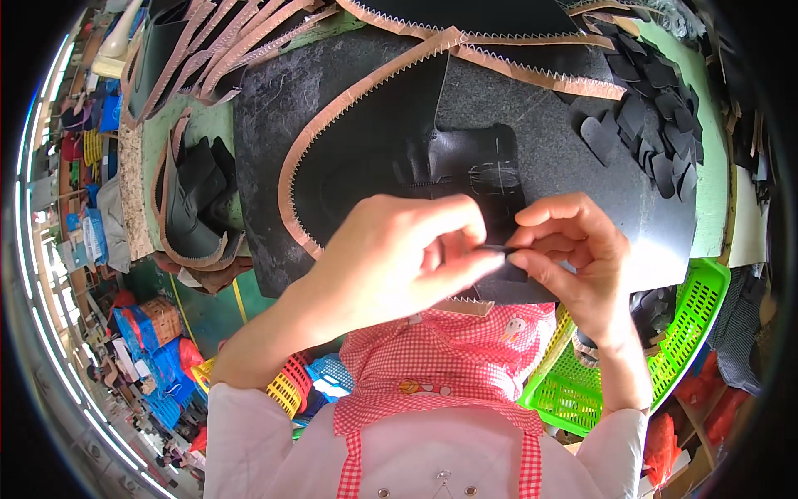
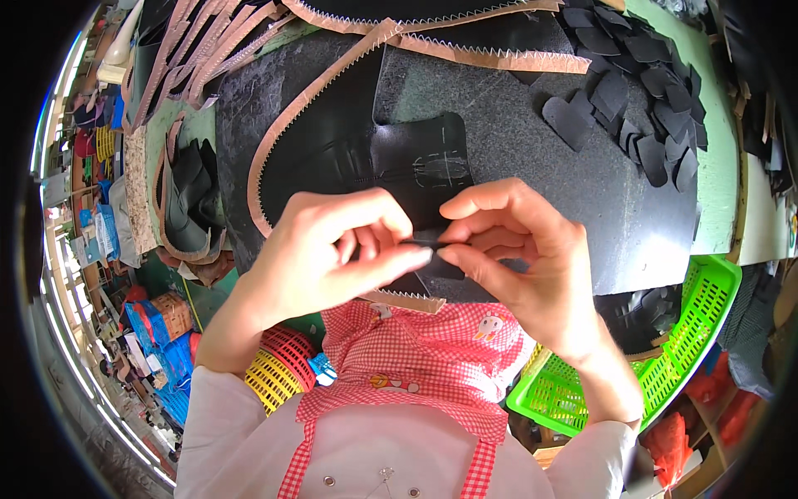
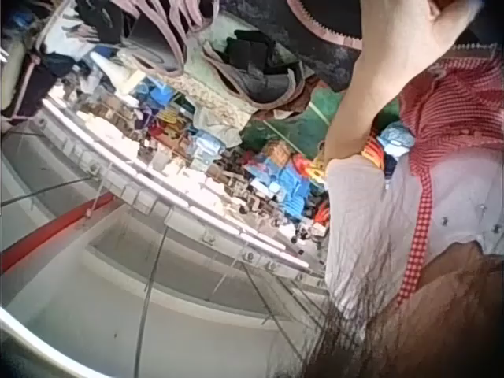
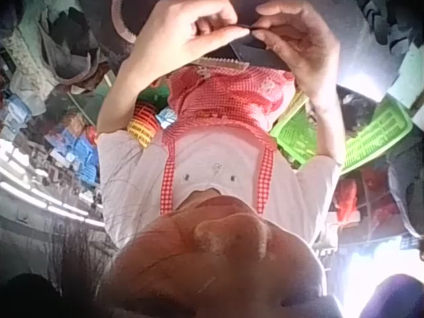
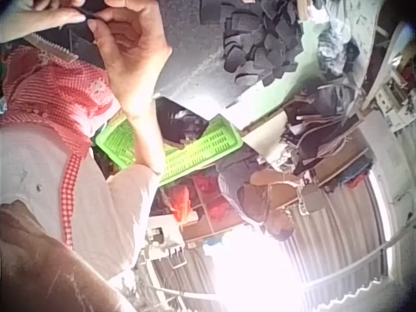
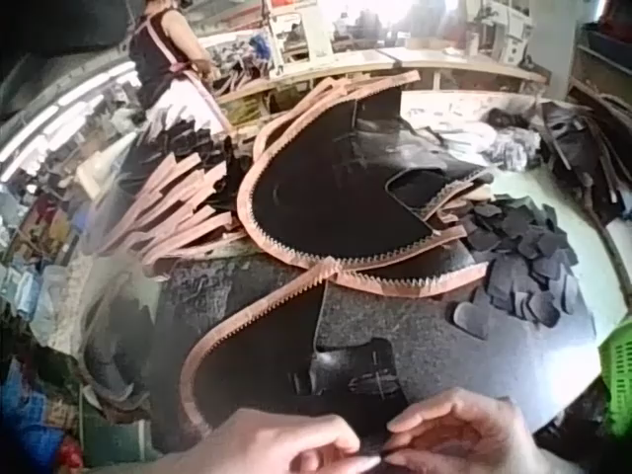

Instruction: Aligning and attaching small black material components to a shoe upper part.

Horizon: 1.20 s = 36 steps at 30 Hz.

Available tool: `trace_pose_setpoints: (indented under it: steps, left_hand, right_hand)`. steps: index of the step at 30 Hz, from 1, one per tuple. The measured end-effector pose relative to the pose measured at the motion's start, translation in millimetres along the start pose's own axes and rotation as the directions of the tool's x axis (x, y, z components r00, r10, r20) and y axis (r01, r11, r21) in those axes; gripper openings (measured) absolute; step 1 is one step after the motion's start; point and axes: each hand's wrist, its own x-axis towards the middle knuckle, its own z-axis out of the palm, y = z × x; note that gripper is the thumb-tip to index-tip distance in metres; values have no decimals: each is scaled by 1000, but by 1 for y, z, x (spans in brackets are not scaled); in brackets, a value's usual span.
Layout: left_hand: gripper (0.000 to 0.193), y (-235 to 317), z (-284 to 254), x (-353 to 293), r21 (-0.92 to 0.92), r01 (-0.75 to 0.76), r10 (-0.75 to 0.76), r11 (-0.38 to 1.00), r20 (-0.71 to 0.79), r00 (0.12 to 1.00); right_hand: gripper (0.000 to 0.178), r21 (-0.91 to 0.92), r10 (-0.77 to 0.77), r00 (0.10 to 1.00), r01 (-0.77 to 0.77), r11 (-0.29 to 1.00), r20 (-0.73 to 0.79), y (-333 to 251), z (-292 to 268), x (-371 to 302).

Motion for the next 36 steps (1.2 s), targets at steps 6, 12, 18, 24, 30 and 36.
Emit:
trace_pose_setpoints:
  steps: [6,12,18,24,30,36]
  left_hand:
    - [16,-12,-5,39,-211,201,-210,957,-19,978]
    - [16,-23,3,46,-225,223,-243,948,-65,968]
    - [16,-24,8,49,-231,244,-265,942,-67,962]
    - [13,-22,11,46,-193,205,-228,960,-110,967]
    - [14,-22,13,45,-151,211,-231,966,-135,964]
    - [15,-23,14,46,-98,211,-224,973,-151,963]
  right_hand:
    - [20,-648,-392,904,195,736,-173,12,-24,19]
    - [22,-781,-494,864,243,575,-95,25,-21,21]
    - [23,-778,-489,868,253,575,-80,28,-24,22]
    - [24,-782,-503,861,261,566,-76,30,-22,22]
    - [24,-783,-498,863,252,569,-83,30,-22,22]
    - [25,-788,-497,864,249,563,-82,29,-21,22]
